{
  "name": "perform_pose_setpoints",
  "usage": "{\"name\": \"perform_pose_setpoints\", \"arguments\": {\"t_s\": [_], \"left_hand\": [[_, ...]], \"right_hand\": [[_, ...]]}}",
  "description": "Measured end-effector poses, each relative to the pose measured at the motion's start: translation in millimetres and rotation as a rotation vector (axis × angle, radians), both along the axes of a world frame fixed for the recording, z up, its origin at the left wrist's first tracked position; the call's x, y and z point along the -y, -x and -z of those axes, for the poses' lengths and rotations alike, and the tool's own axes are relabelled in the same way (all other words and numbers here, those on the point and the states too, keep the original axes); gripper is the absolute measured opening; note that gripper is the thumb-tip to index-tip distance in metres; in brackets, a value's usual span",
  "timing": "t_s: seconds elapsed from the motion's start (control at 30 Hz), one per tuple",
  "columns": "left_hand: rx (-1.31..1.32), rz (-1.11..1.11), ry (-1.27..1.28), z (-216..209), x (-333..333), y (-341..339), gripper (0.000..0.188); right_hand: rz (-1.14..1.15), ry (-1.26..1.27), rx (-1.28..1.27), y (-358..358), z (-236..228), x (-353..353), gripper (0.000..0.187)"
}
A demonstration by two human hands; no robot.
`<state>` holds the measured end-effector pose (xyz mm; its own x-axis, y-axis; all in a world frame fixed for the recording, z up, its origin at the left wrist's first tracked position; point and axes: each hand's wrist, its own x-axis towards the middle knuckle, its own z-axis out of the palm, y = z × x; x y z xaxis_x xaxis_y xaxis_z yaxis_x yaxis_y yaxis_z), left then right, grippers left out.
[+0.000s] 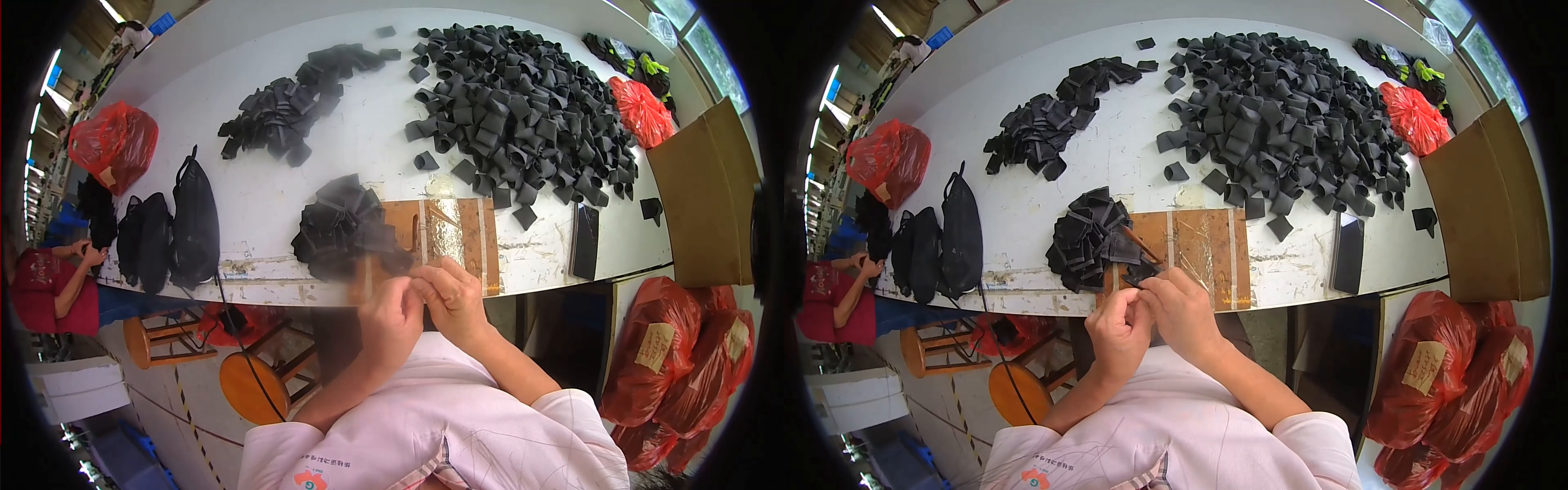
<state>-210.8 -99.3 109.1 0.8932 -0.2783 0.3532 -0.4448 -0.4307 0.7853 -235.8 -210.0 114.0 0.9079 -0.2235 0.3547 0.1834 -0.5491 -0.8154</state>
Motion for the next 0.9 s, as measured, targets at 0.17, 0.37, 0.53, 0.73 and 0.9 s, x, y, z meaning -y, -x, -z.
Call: {"name": "perform_pose_setpoints", "arguments": {"t_s": [0.17,0.37,0.53,0.73,0.9], "left_hand": [[0.056,-0.053,-0.068,7,-2,-4,0.007],[-0.530,-0.040,0.479,4,2,-6,0.005],[-0.406,0.012,0.357,14,-2,-5,0.009],[-0.738,-0.135,0.644,6,-1,-13,0.020],[-1.165,0.195,1.080,11,-17,-28,0.023]], "right_hand": [[0.003,0.043,0.076,-6,11,-2,0.012],[0.048,-0.230,-0.111,-2,5,1,0.016],[0.099,-0.032,0.013,-2,17,-5,0.016],[0.228,0.163,0.081,-14,32,-5,0.009],[0.096,-0.295,-0.122,-13,25,3,0.007]]}}
